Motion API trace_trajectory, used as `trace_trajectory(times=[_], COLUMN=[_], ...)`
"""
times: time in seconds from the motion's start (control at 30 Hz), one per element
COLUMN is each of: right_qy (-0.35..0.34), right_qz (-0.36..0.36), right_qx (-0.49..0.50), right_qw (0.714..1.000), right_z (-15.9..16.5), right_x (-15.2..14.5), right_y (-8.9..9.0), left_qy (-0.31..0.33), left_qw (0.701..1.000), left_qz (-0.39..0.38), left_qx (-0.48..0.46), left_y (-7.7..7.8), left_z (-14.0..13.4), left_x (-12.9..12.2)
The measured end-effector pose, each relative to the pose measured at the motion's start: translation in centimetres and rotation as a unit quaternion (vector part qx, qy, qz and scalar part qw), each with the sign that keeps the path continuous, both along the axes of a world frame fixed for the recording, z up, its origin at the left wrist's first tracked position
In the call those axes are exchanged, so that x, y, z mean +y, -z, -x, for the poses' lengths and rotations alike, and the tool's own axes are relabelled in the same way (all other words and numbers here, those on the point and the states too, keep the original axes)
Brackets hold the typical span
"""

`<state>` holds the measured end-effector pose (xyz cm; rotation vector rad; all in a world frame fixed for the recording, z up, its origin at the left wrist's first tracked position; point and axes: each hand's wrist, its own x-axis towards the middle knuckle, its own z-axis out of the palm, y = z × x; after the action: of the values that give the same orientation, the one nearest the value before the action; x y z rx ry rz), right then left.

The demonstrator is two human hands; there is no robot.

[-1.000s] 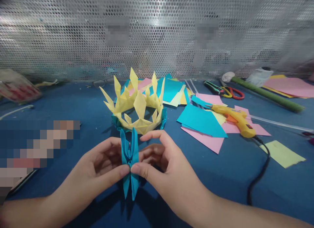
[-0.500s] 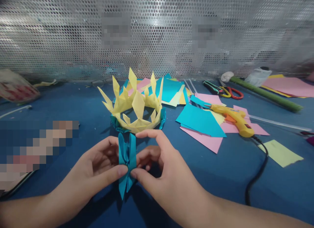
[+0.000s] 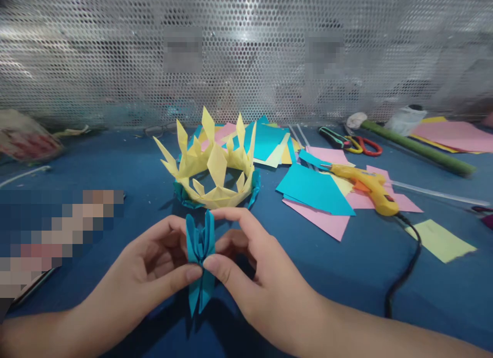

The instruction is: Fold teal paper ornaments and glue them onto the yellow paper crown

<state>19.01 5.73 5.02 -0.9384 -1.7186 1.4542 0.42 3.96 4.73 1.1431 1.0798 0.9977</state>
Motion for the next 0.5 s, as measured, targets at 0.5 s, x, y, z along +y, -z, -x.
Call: trace_trajectory(times=[0.5], right_qy=[0.076], right_qz=[-0.033], right_qx=[0.013], right_qw=[0.996], right_z=[0.19], right_x=[-0.81], right_y=[-0.15], left_qy=[0.035], left_qw=[0.998], left_qz=[0.015], left_qx=[-0.042], left_y=[-0.10], left_z=[0.09], left_x=[0.23])
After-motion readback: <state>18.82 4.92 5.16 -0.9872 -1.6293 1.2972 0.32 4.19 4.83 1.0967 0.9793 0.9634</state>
